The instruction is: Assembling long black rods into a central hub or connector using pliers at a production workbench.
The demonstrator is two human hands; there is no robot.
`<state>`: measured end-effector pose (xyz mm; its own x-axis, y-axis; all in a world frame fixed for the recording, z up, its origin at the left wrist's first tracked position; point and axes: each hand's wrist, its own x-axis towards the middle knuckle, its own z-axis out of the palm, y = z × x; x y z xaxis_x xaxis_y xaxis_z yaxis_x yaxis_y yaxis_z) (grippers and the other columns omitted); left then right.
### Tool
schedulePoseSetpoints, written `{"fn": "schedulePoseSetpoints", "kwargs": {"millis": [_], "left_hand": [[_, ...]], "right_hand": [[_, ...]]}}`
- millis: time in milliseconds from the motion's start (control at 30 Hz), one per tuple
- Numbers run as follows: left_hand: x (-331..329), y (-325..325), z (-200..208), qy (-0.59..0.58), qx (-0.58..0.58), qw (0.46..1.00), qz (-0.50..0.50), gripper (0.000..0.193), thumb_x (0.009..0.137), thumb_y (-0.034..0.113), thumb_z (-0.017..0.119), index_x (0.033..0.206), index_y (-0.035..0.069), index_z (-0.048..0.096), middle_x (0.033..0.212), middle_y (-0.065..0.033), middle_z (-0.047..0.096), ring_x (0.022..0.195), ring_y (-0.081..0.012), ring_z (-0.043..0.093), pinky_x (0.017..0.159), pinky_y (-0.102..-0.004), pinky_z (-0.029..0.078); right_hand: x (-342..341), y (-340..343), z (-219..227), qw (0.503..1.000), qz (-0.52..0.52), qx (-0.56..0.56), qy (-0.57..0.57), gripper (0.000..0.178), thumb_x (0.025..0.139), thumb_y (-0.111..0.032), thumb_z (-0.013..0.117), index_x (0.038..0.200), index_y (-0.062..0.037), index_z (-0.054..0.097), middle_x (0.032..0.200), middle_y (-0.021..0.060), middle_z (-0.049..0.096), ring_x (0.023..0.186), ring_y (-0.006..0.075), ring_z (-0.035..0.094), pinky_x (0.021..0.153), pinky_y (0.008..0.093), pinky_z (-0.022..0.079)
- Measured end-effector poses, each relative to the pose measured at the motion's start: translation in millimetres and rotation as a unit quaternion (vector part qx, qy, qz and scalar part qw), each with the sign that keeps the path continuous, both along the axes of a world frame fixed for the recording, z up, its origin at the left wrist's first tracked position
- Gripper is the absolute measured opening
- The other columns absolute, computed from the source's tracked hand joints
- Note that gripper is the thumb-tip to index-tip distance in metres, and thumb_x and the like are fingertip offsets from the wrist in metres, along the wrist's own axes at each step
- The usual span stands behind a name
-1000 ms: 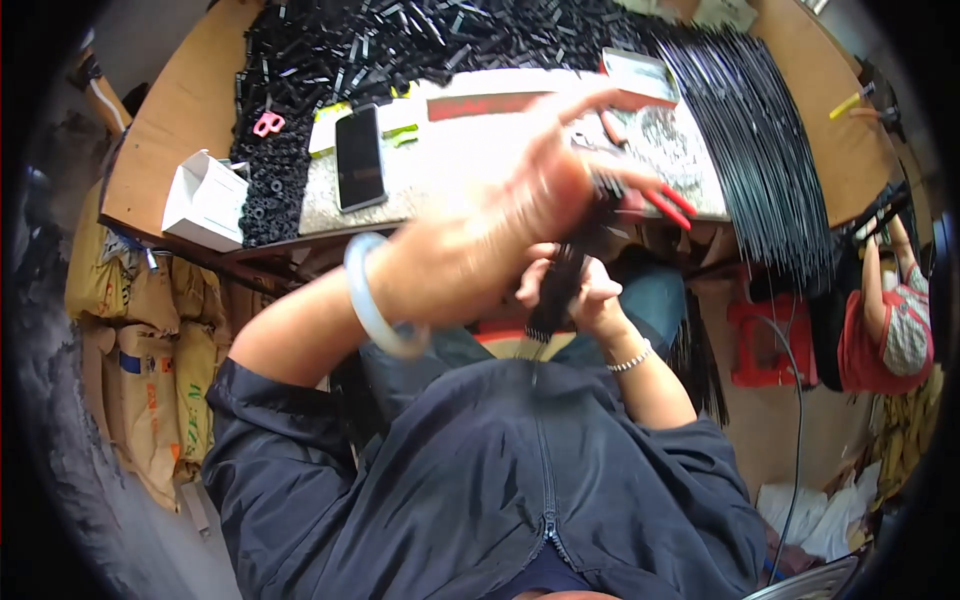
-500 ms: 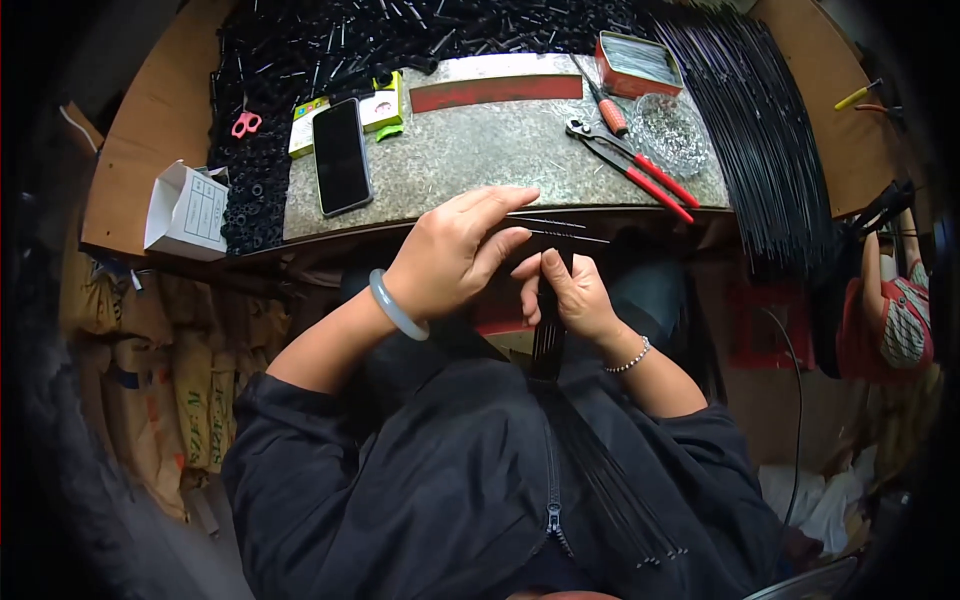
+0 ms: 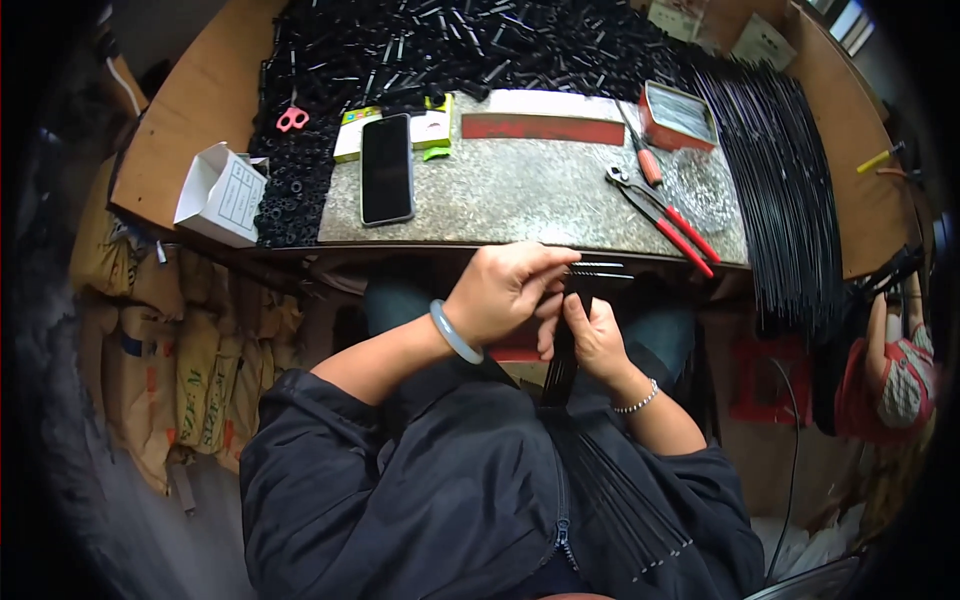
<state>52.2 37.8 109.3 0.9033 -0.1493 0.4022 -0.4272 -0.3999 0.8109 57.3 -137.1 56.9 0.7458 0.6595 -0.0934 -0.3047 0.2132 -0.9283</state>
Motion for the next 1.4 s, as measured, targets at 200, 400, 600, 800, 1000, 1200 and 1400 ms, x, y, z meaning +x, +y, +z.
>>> {"fn": "schedulePoseSetpoints", "kwargs": {"millis": [200, 400, 600, 800, 1000, 1200, 1400], "left_hand": [[13.4, 5.3, 12.7, -0.019, 0.024, 0.999, -0.044, 0.033, 0.086, 0.008, 0.060, 0.118, 0.003, 0.058, 0.094, -0.0157, 0.066, 0.087, -0.0258, 0.066, 0.076, -0.0319, 0.052], [156.1, 86.1, 13.6, 0.006, 0.342, 0.893, 0.294, 0.037, 0.091, 0.034, 0.051, 0.122, 0.014, 0.055, 0.105, -0.0174, 0.059, 0.103, -0.0368, 0.051, 0.090, -0.0439, 0.043], [240.9, 98.0, 8.4, 0.292, 0.448, 0.811, 0.237, 0.042, 0.092, 0.044, 0.049, 0.124, 0.017, 0.055, 0.125, -0.0095, 0.058, 0.117, -0.0253, 0.054, 0.095, -0.0434, 0.042], [266.1, 93.1, 23.3, 0.310, 0.468, 0.794, 0.232, 0.040, 0.075, 0.023, 0.064, 0.109, 0.003, 0.065, 0.107, -0.0156, 0.065, 0.100, -0.0287, 0.064, 0.084, -0.0378, 0.052], [286.7, 61.9, 38.2, 0.205, 0.314, 0.920, 0.113, 0.050, 0.073, 0.019, 0.063, 0.116, -0.005, 0.053, 0.083, -0.0188, 0.066, 0.068, -0.0265, 0.066, 0.065, -0.0342, 0.053], [317.2, 0.6, -11.8, 0.119, 0.308, 0.940, 0.082, 0.046, 0.077, 0.022, 0.062, 0.120, 0.006, 0.056, 0.108, -0.0204, 0.063, 0.103, -0.0322, 0.060, 0.089, -0.0396, 0.048], [328.0, -5.7, 14.8, 0.207, 0.485, 0.843, 0.105, 0.033, 0.079, 0.025, 0.060, 0.105, 0.006, 0.068, 0.110, -0.0142, 0.065, 0.100, -0.0278, 0.064, 0.085, -0.0382, 0.052]], "right_hand": [[-4.9, -5.3, -2.7, 0.998, -0.037, -0.040, -0.035, 0.046, 0.099, -0.039, 0.037, 0.089, 0.0014, 0.057, 0.058, 0.0090, 0.058, 0.046, 0.0132, 0.054, 0.046, 0.0234, 0.045], [-2.1, -8.0, -2.6, 1.000, -0.027, -0.010, -0.007, 0.041, 0.098, -0.035, 0.041, 0.089, 0.0008, 0.058, 0.060, 0.0069, 0.059, 0.048, 0.0100, 0.054, 0.047, 0.0220, 0.045], [4.4, -11.8, -5.8, 0.998, -0.025, -0.050, -0.023, 0.045, 0.099, -0.039, 0.038, 0.088, 0.0010, 0.057, 0.059, 0.0085, 0.058, 0.047, 0.0122, 0.054, 0.048, 0.0238, 0.046], [14.7, -19.1, -8.1, 0.998, -0.044, -0.048, 0.012, 0.044, 0.098, -0.039, 0.041, 0.089, 0.0005, 0.058, 0.060, 0.0070, 0.059, 0.049, 0.0100, 0.054, 0.048, 0.0219, 0.045], [23.6, -18.2, -7.4, 0.997, -0.049, -0.061, 0.016, 0.045, 0.099, -0.038, 0.038, 0.089, 0.0010, 0.058, 0.060, 0.0077, 0.059, 0.049, 0.0105, 0.054, 0.047, 0.0224, 0.044], [23.6, -18.3, -7.5, 0.997, -0.044, -0.058, 0.020, 0.046, 0.098, -0.039, 0.039, 0.090, 0.0012, 0.059, 0.061, 0.0068, 0.060, 0.050, 0.0097, 0.054, 0.047, 0.0220, 0.044], [24.3, -22.3, -9.7, 0.997, -0.056, -0.049, 0.035, 0.042, 0.098, -0.038, 0.042, 0.090, 0.0003, 0.059, 0.062, 0.0055, 0.060, 0.051, 0.0084, 0.054, 0.048, 0.0208, 0.044]]}}
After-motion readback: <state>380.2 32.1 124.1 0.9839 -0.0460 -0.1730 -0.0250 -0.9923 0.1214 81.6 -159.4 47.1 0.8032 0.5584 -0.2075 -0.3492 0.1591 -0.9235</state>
